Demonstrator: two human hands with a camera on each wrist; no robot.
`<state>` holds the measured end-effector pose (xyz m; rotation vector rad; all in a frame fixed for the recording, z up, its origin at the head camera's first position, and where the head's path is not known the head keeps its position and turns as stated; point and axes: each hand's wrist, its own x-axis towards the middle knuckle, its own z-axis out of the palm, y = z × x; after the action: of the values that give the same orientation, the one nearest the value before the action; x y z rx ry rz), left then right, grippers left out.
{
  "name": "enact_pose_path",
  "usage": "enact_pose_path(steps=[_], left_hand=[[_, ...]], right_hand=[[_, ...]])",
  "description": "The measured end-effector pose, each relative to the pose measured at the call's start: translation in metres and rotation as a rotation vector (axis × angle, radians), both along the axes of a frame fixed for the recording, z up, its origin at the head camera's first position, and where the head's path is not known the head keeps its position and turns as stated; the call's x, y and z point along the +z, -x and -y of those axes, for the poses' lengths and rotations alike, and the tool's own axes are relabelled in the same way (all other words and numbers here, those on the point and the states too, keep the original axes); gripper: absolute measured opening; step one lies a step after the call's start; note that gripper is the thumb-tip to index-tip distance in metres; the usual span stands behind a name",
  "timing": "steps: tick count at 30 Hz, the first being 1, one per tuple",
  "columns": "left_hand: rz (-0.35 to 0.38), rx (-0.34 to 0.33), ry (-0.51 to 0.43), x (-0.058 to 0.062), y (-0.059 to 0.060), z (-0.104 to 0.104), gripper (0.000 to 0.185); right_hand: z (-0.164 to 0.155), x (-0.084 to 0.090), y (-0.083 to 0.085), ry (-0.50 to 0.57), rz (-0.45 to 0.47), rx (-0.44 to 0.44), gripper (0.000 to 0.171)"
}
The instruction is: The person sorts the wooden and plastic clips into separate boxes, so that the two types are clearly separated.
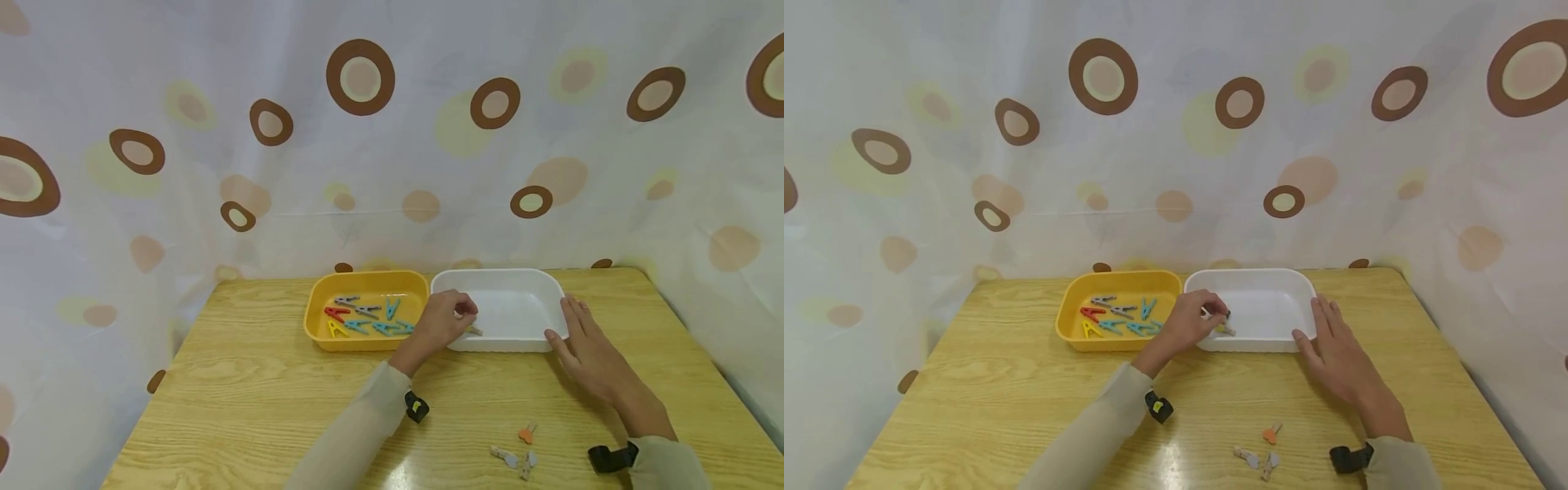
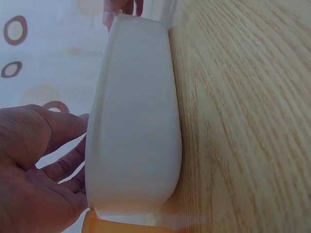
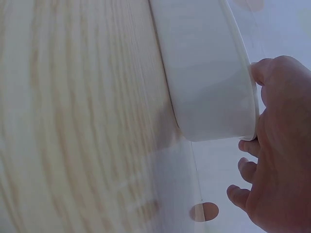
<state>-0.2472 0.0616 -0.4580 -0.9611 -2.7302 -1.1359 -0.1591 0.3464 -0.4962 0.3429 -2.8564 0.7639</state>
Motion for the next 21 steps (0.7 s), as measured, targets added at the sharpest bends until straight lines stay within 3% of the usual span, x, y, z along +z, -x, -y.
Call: enact_pose_path(steps=[11,21], left_hand=[[-0.011,-0.061,-0.067,0.005,-0.018,0.009,0.008],[-0.048,-0.113,-0.116,0.012,-0.049,0.019,0.009]], right_hand=[[0.001,0.004,-0.001,-0.018,0.01,-0.01,0.076],[-0.001,0.004,0.0,-0.017,0.02,-0.002,0.076]])
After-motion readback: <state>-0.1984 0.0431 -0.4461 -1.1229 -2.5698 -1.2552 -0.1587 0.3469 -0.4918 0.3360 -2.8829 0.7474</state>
